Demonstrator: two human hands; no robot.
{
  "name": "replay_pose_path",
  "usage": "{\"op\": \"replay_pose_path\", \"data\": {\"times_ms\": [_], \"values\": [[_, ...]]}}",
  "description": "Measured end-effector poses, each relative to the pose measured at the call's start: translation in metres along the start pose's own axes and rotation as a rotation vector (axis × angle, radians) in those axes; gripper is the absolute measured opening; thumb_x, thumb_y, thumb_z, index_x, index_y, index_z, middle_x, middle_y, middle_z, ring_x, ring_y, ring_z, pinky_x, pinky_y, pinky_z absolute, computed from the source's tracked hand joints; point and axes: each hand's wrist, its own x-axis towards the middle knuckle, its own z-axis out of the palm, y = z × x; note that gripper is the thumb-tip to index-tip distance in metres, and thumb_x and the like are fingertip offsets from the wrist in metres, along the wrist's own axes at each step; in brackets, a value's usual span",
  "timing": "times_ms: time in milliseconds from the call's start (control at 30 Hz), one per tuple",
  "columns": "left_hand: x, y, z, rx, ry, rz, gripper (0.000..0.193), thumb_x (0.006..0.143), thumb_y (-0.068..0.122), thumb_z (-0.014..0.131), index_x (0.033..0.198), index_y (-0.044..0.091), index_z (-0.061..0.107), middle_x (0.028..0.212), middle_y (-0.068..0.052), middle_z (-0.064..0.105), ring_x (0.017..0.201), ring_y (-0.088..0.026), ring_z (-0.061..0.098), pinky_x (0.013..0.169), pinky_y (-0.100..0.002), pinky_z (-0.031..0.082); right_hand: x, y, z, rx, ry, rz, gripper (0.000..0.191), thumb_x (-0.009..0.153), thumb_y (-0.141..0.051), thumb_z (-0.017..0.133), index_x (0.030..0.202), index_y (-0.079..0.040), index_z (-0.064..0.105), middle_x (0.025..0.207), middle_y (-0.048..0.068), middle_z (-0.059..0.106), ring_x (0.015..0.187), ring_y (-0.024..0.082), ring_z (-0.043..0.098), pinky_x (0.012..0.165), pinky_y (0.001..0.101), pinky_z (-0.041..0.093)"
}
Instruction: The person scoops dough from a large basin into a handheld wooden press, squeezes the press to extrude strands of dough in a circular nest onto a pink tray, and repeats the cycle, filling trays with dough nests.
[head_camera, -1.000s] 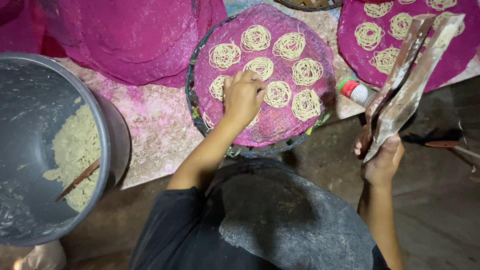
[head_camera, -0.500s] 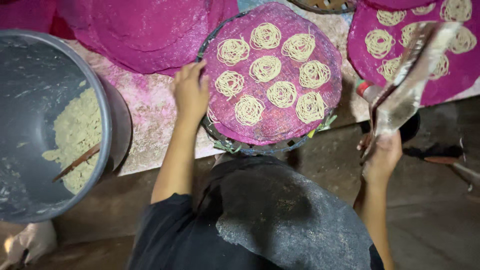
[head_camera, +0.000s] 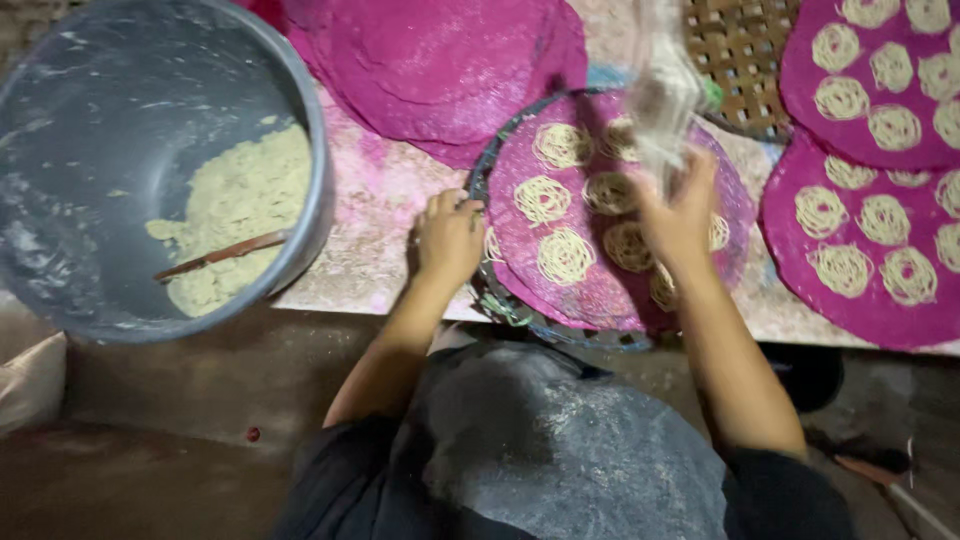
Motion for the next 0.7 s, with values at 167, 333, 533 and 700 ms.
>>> {"op": "replay_pose_path", "data": {"times_ms": [167, 333, 533, 700], "values": [[0.017, 0.000, 0.008, 0.011, 0.000, 0.044, 0.030, 0.086, 0.021, 0.072, 0.112, 0.006, 0.074, 0.125, -0.017, 0.058, 0.121, -0.036, 0.052, 0.098, -0.051, 0.044, 0.101, -0.036, 0.159, -0.518, -0.264, 0.143, 0.054, 0.089, -0.027, 0.081, 0.129, -0.005, 0.052, 0.109, 0.020, 0.073, 0.096, 0.034, 0.074, 0.081, 0.0457, 0.057], [0.030, -0.015, 0.018, -0.033, -0.034, 0.107, 0.034, 0.083, 0.018, 0.074, 0.112, 0.001, 0.071, 0.133, -0.022, 0.054, 0.130, -0.042, 0.046, 0.105, -0.052, 0.042, 0.119, -0.065, 0.263, -0.436, -0.164, 0.015, 0.063, 0.075, -0.027, 0.088, 0.118, 0.003, 0.053, 0.100, 0.031, 0.068, 0.094, 0.049, 0.066, 0.079, 0.0544, 0.053], [0.031, -0.025, 0.022, -0.126, -0.085, 0.180, 0.044, 0.084, 0.024, 0.078, 0.117, -0.002, 0.066, 0.137, -0.029, 0.047, 0.132, -0.049, 0.039, 0.111, -0.056, 0.037, 0.100, -0.057, 0.223, -0.346, -0.245, -0.248, 0.052, 0.085, -0.022, 0.080, 0.131, -0.004, 0.063, 0.127, 0.027, 0.059, 0.122, 0.042, 0.055, 0.106, 0.0481, 0.045], [0.039, -0.023, 0.019, -0.070, -0.092, 0.204, 0.050, 0.086, 0.028, 0.075, 0.127, 0.002, 0.065, 0.141, -0.024, 0.045, 0.131, -0.048, 0.036, 0.107, -0.060, 0.035, 0.063, -0.041, 0.046, -0.651, 0.260, -0.188, 0.047, 0.092, -0.024, 0.080, 0.133, -0.005, 0.065, 0.133, 0.025, 0.057, 0.126, 0.044, 0.051, 0.108, 0.0530, 0.038]]}}
